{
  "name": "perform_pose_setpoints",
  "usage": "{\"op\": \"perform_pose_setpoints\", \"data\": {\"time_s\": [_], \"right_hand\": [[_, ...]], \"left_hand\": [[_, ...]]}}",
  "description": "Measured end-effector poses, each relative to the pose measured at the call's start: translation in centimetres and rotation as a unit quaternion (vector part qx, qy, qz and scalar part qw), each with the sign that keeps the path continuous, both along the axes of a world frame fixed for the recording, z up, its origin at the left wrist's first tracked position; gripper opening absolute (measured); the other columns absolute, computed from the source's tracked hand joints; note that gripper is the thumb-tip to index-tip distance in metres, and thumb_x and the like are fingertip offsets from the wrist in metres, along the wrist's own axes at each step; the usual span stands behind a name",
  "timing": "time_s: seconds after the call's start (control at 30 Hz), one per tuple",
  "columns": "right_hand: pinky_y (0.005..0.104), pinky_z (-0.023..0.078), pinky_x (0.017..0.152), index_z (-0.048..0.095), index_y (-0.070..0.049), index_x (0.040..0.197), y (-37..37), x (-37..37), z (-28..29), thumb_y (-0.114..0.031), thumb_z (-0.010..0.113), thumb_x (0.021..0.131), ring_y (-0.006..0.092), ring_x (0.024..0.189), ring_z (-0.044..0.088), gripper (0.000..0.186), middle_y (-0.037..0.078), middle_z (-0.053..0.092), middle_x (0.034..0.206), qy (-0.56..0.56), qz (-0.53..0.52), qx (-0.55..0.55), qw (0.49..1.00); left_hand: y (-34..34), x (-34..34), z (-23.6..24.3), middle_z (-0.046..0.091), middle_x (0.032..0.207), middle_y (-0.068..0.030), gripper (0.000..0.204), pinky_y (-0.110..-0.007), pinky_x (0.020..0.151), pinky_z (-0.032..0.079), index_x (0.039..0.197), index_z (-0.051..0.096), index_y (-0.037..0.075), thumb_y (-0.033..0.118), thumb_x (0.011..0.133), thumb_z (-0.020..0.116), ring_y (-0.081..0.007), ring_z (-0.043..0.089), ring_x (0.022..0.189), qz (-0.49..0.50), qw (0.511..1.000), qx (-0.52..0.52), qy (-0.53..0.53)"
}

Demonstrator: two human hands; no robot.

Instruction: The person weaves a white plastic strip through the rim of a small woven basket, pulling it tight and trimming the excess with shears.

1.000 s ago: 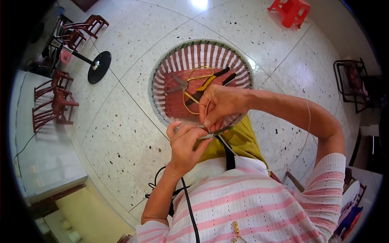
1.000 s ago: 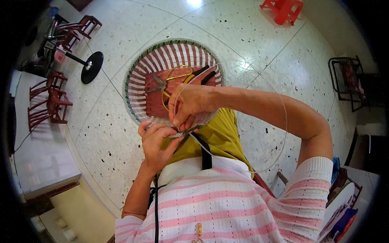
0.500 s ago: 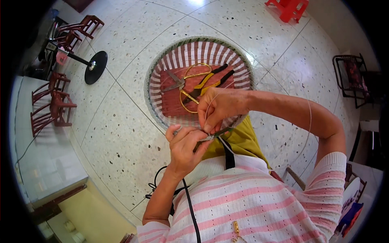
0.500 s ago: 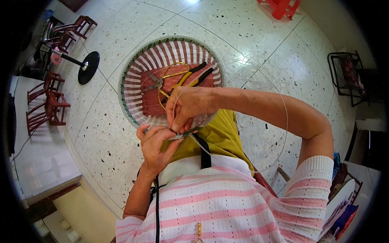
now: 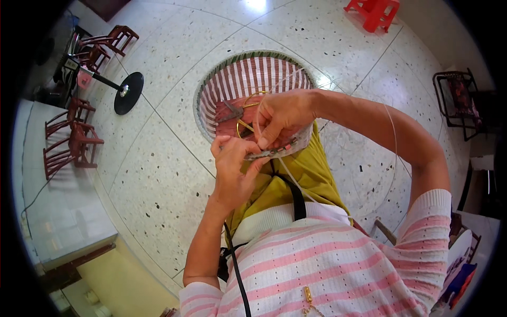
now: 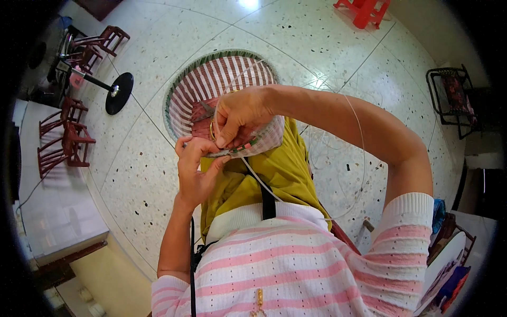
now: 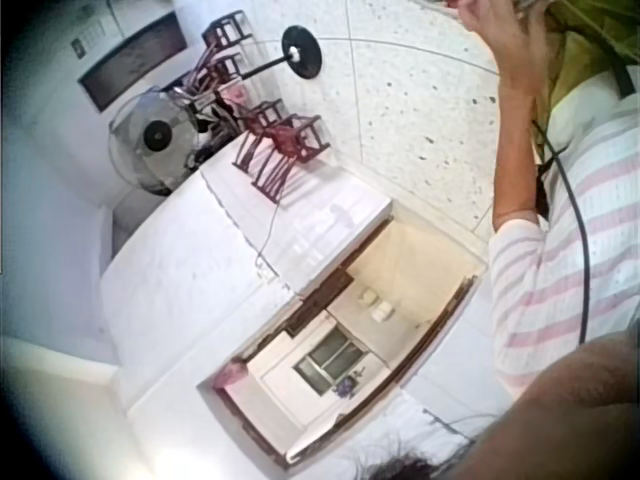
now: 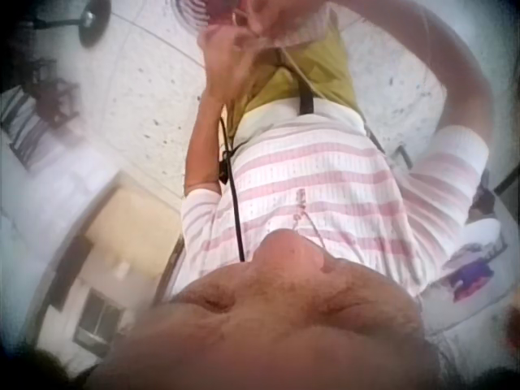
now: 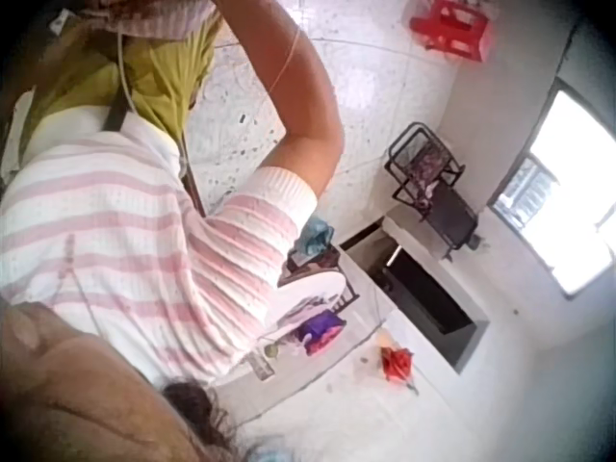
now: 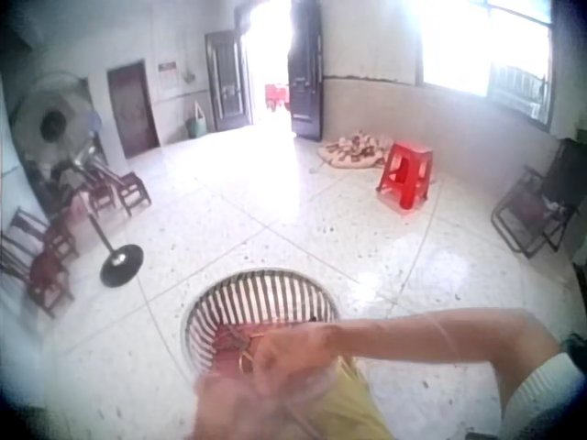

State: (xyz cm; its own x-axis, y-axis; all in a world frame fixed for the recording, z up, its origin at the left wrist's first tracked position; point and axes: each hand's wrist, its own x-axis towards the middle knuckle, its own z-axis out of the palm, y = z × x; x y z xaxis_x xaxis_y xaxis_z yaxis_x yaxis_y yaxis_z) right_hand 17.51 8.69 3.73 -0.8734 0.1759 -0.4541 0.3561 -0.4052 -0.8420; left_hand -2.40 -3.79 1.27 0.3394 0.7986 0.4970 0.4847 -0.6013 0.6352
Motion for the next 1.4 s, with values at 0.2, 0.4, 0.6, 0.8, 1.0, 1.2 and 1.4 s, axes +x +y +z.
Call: {"op": "perform_pose_setpoints", "data": {"time_s": [0.2, 0.4, 0.6, 0.8, 1.0, 1.2, 1.4], "right_hand": [[0.0247, 0.056, 0.067, 0.073, 0.001, 0.092, -0.1, -0.1, 0.0, -0.011, 0.078, 0.086, 0.0133, 0.072, 0.067, 0.014, 0.007, 0.071, 0.083, -0.026, -0.056, -0.032, 0.998], [0.0251, 0.056, 0.061, 0.073, 0.001, 0.091, 0.4, -0.5, -1.0, -0.012, 0.079, 0.086, 0.0121, 0.068, 0.066, 0.015, 0.006, 0.071, 0.079, 0.008, -0.041, -0.015, 0.999], [0.0253, 0.055, 0.055, 0.073, 0.003, 0.091, 0.6, -0.4, -1.0, -0.010, 0.078, 0.086, 0.0116, 0.066, 0.065, 0.015, 0.007, 0.071, 0.080, 0.027, -0.020, -0.029, 0.999], [0.0208, 0.048, 0.054, 0.071, 0.001, 0.088, 0.1, -0.3, -0.6, -0.011, 0.079, 0.086, 0.0084, 0.065, 0.061, 0.015, 0.003, 0.067, 0.076, 0.036, -0.050, -0.007, 0.998], [0.0272, 0.057, 0.055, 0.072, 0.005, 0.092, 0.0, -0.2, -0.2, -0.008, 0.078, 0.086, 0.0147, 0.066, 0.066, 0.016, 0.010, 0.071, 0.081, 0.004, -0.076, 0.026, 0.997], [0.0198, 0.043, 0.051, 0.074, 0.000, 0.091, -0.2, 0.1, 0.1, -0.013, 0.079, 0.087, 0.0056, 0.062, 0.059, 0.015, 0.002, 0.069, 0.077, 0.015, -0.051, 0.052, 0.997], [0.0260, 0.056, 0.060, 0.074, 0.003, 0.095, 0.3, -0.1, 0.2, -0.010, 0.080, 0.085, 0.0131, 0.068, 0.066, 0.018, 0.008, 0.071, 0.080, -0.007, -0.018, 0.035, 0.999]], "left_hand": [[0.4, -0.2, -0.1, 0.063, 0.084, -0.0030, 0.028, -0.040, 0.097, 0.034, 0.093, 0.061, 0.007, 0.009, 0.075, 0.082, -0.0225, 0.060, 0.081, 0.006, 1.000, -0.006, -0.002], [0.6, -0.2, -0.1, 0.062, 0.085, -0.0044, 0.030, -0.040, 0.095, 0.035, 0.093, 0.061, 0.007, 0.009, 0.073, 0.082, -0.0258, 0.059, 0.083, 0.013, 1.000, 0.006, -0.008], [0.8, -0.1, -0.3, 0.067, 0.082, -0.0027, 0.028, -0.036, 0.101, 0.030, 0.093, 0.059, 0.007, 0.011, 0.078, 0.082, -0.0175, 0.060, 0.078, 0.010, 1.000, -0.002, -0.011], [1.1, -0.4, -0.4, 0.066, 0.080, -0.0019, 0.029, -0.037, 0.102, 0.030, 0.094, 0.058, 0.007, 0.010, 0.078, 0.082, -0.0162, 0.059, 0.078, 0.004, 1.000, 0.002, -0.017], [0.8, -0.3, -0.3, 0.064, 0.082, -0.0015, 0.030, -0.034, 0.098, 0.033, 0.092, 0.058, 0.007, 0.005, 0.074, 0.082, -0.0154, 0.056, 0.086, 0.016, 1.000, -0.018, -0.013], [0.8, -0.2, -0.4, 0.060, 0.084, -0.0013, 0.030, -0.029, 0.089, 0.040, 0.090, 0.058, 0.006, 0.003, 0.072, 0.083, -0.0159, 0.052, 0.094, 0.036, 0.999, -0.029, -0.013], [0.9, -0.6, -0.6, 0.060, 0.087, -0.0018, 0.031, -0.029, 0.086, 0.043, 0.092, 0.060, 0.006, 0.002, 0.072, 0.083, -0.0165, 0.052, 0.096, 0.021, 0.999, -0.039, -0.019]]}}
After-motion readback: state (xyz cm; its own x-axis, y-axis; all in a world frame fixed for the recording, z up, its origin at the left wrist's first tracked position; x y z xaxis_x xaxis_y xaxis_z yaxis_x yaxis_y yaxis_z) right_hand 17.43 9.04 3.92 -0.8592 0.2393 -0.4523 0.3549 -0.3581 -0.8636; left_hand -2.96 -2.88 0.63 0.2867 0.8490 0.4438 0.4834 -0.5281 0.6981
